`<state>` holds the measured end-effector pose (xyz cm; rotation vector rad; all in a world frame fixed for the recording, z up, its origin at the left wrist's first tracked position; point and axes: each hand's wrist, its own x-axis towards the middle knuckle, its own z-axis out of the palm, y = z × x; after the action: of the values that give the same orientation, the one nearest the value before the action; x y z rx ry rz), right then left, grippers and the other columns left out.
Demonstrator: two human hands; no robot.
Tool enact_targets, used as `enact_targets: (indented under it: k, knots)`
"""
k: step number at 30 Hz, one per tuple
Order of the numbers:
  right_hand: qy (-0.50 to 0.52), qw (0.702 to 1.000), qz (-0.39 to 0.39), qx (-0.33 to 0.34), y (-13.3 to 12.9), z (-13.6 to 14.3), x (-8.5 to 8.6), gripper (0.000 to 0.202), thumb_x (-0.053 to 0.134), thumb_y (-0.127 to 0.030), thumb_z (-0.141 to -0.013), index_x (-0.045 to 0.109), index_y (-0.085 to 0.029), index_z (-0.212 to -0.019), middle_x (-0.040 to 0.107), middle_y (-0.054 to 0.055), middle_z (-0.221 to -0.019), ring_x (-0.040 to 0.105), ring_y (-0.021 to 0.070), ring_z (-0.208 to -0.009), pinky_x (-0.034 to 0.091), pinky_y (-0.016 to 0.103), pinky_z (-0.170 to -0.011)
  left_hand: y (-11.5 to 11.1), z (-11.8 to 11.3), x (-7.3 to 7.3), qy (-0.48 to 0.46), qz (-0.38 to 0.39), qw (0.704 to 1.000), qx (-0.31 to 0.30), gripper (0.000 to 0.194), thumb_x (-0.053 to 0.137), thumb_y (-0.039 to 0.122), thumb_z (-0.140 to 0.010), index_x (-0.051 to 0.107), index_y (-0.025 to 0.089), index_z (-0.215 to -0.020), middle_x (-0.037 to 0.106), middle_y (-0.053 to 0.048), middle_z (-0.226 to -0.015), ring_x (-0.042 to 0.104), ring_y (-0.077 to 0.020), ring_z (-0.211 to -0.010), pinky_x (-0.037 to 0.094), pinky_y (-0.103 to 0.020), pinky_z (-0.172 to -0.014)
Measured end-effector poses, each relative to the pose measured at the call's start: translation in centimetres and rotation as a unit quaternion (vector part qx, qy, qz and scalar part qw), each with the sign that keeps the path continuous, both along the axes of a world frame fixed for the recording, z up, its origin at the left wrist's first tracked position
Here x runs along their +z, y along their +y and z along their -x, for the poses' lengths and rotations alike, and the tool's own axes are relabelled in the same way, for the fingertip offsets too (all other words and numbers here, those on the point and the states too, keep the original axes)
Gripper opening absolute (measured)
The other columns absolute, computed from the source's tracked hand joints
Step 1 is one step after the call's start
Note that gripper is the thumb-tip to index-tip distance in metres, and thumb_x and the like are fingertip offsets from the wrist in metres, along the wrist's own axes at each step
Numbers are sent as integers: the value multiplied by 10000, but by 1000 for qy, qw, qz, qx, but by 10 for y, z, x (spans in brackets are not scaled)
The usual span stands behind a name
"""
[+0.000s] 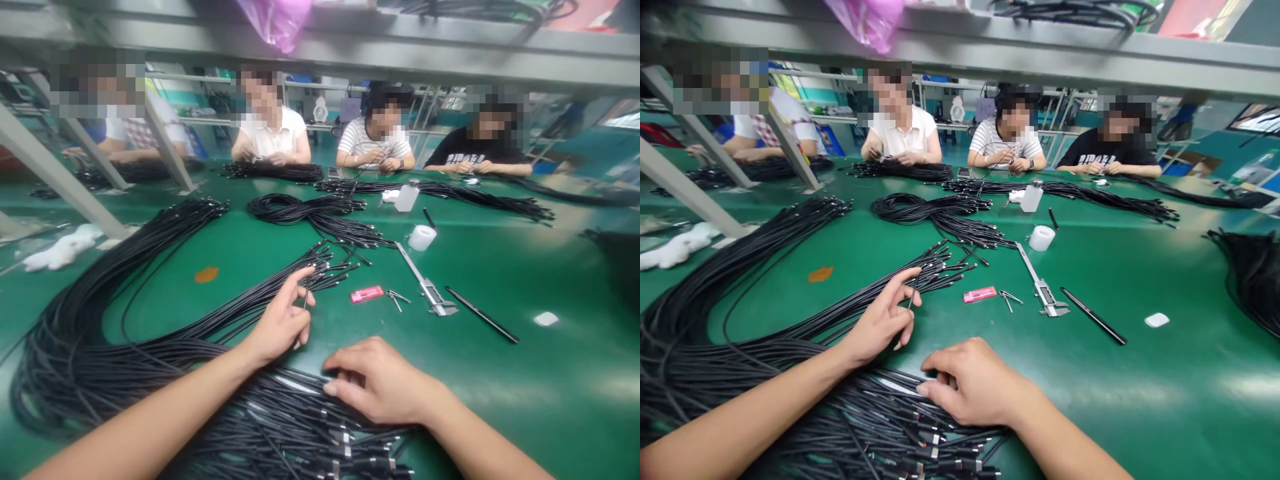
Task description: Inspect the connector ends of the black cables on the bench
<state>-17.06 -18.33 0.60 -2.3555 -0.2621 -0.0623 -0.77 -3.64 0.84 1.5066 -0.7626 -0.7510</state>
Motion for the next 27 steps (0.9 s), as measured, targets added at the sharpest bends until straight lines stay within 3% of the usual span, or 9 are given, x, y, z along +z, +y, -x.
enact_targets:
  k: [5,7,10,14,17,19,23,27]
  knots:
    - [12,998,-57,-4,3,-1,0,218,613,-305,-907,725,-196,-1058,744,38,-795,679,163,-686,483,252,-672,-1,-3,-2,-11,25,999,23,680,594,115,-735,405,293,-1364,444,37,-931,519,-41,-584,441,-177,-497]
    - [3,999,-50,-20,4,-3,-4,194,607,-335,-920,741,-195,-938,730,34,-752,660,159,-660,462,251,-642,-2,-5,-2,-35,31,999,23,604,634,158,-776,448,245,-1344,487,24,-919,538,-75,-693,472,-208,-625]
    - [-31,997,-30,-65,-2,-9,-14,323,559,-363,-956,700,-193,-720,677,20,-647,610,151,-606,429,261,-615,-3,-7,-3,-47,21,998,21,436,568,304,-898,508,180,-1312,591,-23,-924,573,-126,-769,468,-260,-704]
    - [-103,968,-67,-220,-38,-16,-28,281,425,-303,-1009,690,-209,-1014,696,26,-759,630,158,-651,479,278,-673,-5,-9,-4,-67,-14,997,18,399,515,346,-932,560,137,-1268,676,-58,-908,592,-145,-753,468,-295,-749]
    - [-163,917,26,-364,-76,-17,-37,260,488,-306,-969,661,-175,-1113,694,108,-995,644,241,-894,495,371,-836,-5,-7,-3,-92,-24,995,0,438,643,294,-842,578,147,-1250,690,-64,-964,618,-159,-807,477,-314,-818]
    - [-135,894,128,-408,-94,-17,-43,308,600,-338,-905,661,-137,-1130,665,157,-1069,601,311,-1007,461,444,-914,-5,-6,-2,-113,-32,993,11,449,697,284,-802,607,154,-1222,676,-45,-924,614,-157,-796,478,-310,-812]
    - [-20,876,222,-428,-105,-16,-53,282,663,-365,-865,697,-156,-1050,656,149,-1004,590,330,-982,454,445,-874,-5,-6,-2,-198,-44,978,54,412,757,314,-763,698,211,-1157,520,20,-777,517,-123,-690,466,-261,-697]
    - [-5,875,209,-435,-104,-16,-52,121,599,-273,-893,686,-189,-890,634,98,-868,596,273,-865,455,393,-812,-5,-7,-5,-187,-8,981,47,346,779,371,-742,746,240,-1061,552,-43,-1034,595,-146,-847,528,-292,-791]
